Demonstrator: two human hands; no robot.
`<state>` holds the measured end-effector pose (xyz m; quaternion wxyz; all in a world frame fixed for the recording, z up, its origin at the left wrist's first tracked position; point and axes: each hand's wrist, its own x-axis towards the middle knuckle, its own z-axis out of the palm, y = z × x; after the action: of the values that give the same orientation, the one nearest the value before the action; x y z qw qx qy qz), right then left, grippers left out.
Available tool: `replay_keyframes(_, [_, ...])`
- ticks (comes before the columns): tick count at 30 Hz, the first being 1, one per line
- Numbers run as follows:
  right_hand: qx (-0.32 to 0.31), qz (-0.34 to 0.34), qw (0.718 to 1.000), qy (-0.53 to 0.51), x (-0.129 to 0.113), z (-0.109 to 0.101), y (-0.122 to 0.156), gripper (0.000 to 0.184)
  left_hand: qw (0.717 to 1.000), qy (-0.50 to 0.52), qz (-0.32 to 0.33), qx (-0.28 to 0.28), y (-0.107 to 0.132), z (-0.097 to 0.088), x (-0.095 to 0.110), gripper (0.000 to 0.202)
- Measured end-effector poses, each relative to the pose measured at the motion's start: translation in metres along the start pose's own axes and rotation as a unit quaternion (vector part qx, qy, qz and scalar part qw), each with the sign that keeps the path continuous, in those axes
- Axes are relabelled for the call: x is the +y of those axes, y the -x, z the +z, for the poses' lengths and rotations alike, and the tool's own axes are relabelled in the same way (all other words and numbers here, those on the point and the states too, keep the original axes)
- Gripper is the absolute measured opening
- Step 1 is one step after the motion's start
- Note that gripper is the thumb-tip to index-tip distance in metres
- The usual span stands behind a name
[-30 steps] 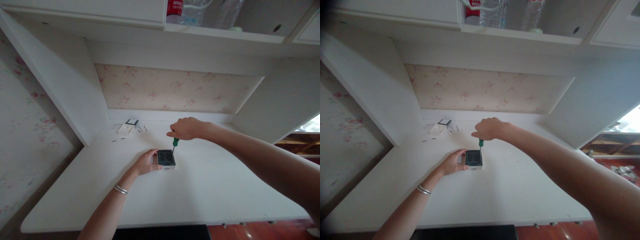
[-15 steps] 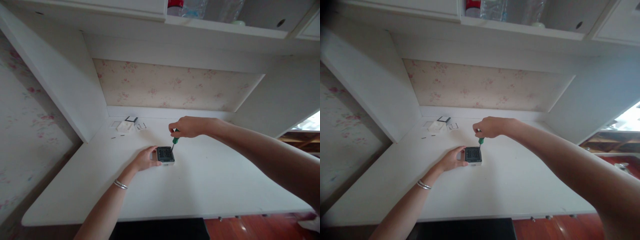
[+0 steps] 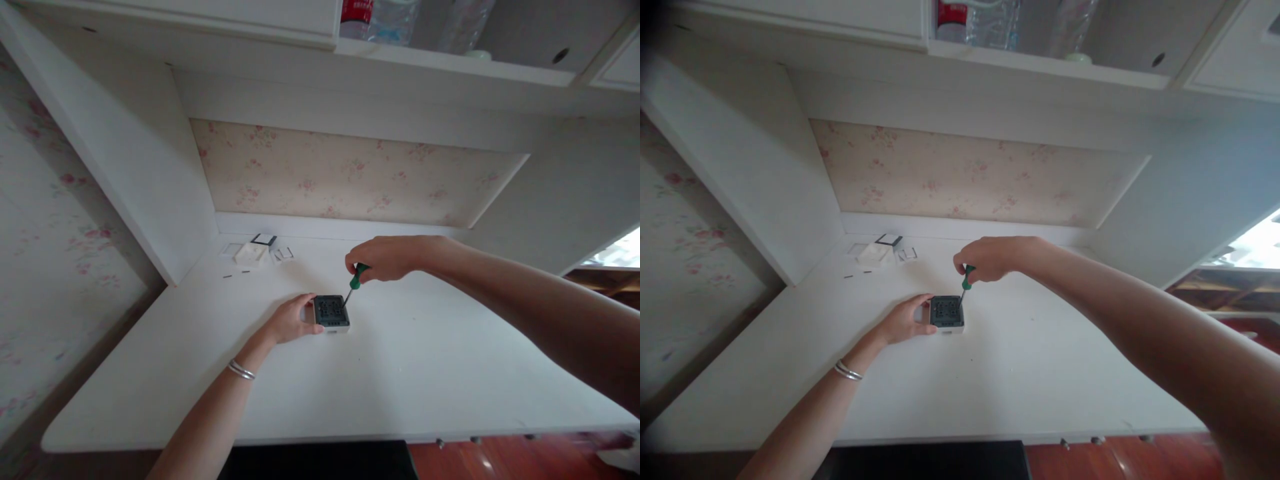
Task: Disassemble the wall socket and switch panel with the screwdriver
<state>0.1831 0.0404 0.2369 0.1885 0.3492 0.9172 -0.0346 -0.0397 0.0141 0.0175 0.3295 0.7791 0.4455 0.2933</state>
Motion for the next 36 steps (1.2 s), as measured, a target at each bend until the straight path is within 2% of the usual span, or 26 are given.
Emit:
replay_keyframes(3, [0.0, -0.012, 1.0, 0.001, -0.004, -0.002, 0.002, 0.018, 1.0, -0.006, 0.001, 0.001, 0.0, 0.0, 0.0, 0.077])
replay_keyframes(8, [0.01, -0.043, 0.999, 0.008, -0.011, -0.006, 0.001, 0.029, 1.0, -0.011, -0.005, -0.003, 0.0, 0.0, 0.0, 0.078])
replay_keyframes(11, [0.018, -0.055, 0.998, 0.009, -0.012, -0.006, -0.001, 0.027, 1.0, -0.012, -0.005, 0.005, 0.0, 0.0, 0.001, 0.078])
replay_keyframes(13, [0.031, -0.022, 0.999, -0.009, -0.011, -0.005, -0.003, 0.036, 1.0, -0.01, -0.005, 0.005, 0.0, 0.0, 0.001, 0.076])
replay_keyframes(16, [0.028, 0.073, 0.996, -0.032, -0.009, -0.003, -0.005, 0.057, 1.0, 0.0, -0.003, -0.003, 0.0, -0.001, 0.002, 0.076])
replay_keyframes(18, [0.008, 0.127, 0.992, -0.018, -0.006, -0.002, -0.006, 0.064, 1.0, 0.004, -0.003, -0.005, 0.0, -0.001, 0.002, 0.076])
replay_keyframes(20, [0.011, 0.147, 0.989, 0.019, -0.004, 0.0, -0.007, 0.064, 1.0, 0.004, -0.004, -0.004, 0.0, -0.001, 0.003, 0.076])
replay_keyframes(23, [0.044, 0.104, 0.993, 0.045, -0.002, 0.003, -0.009, 0.048, 1.0, 0.002, -0.01, -0.004, 0.0, -0.001, 0.003, 0.077])
replay_keyframes(25, [0.046, 0.068, 0.996, 0.033, -0.002, 0.004, -0.009, 0.036, 1.0, 0.001, -0.013, -0.007, 0.0, -0.001, 0.003, 0.077])
replay_keyframes(28, [0.037, 0.033, 0.999, 0.012, -0.003, 0.002, -0.008, 0.028, 1.0, -0.003, -0.012, -0.005, 0.0, -0.001, 0.001, 0.078])
replay_keyframes(33, [0.025, -0.007, 0.999, -0.024, -0.007, -0.001, -0.004, 0.034, 1.0, -0.001, 0.002, 0.002, 0.0, 0.001, -0.001, 0.077])
replay_keyframes(36, [0.03, 0.003, 0.999, -0.022, -0.006, 0.0, -0.004, 0.042, 1.0, 0.004, 0.003, -0.002, 0.0, 0.001, -0.001, 0.076])
